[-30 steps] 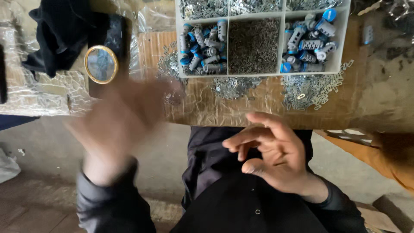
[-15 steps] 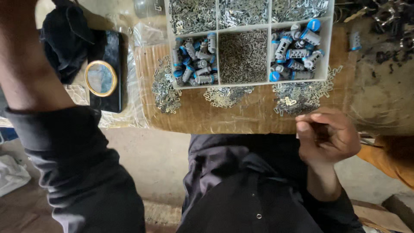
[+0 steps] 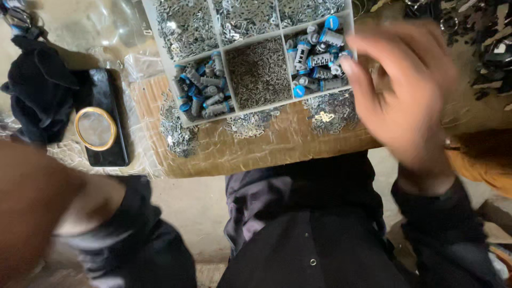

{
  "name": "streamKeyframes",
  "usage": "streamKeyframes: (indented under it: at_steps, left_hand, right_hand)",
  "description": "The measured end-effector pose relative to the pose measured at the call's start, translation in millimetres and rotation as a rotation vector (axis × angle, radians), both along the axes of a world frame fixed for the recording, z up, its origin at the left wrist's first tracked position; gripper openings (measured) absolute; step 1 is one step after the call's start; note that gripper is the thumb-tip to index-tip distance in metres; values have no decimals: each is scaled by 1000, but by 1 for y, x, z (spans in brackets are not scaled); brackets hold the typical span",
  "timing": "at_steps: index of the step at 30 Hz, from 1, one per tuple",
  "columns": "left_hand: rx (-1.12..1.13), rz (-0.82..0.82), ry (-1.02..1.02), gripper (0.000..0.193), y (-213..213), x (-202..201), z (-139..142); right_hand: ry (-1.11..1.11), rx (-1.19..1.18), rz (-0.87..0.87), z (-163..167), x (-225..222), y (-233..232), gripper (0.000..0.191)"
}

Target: The person sits at a workbench and assembles small blue-capped plastic wall plugs, pressing metal insert pieces into each plug body by hand and placing finished plugs into a compartment tray. They occasionally scoop handfuls of components from large piles on the table and pick parts from the tray compartments.

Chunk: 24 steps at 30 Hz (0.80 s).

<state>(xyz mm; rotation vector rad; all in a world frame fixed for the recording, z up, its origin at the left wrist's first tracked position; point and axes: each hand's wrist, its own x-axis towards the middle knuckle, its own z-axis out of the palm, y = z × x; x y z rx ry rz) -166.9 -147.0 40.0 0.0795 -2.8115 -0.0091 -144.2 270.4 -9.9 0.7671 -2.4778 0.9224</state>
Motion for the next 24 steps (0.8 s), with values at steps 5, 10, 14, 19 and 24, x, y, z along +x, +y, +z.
streamKeyframes:
  at_steps: [5,10,14,19,24]
  left_hand:
    - [-25,-353,171,10,61,16,-2]
    - [-56,-625,-110,9,140,26,-7]
    - [-78,-552,-128,7,156,18,-30]
    - [166,-513,17,9,152,16,-47]
    - [285,-499,83,6,152,16,-41]
  right_hand:
    - [96,444,22,3,-26,5,22]
    - [87,500,72,19,-26,-3,18]
    - [89,494,90,27,-36,-3,13]
    - [-171,75,246,35,-48,-6,11]
    - [-611,-502,369,34,-46,-33,17]
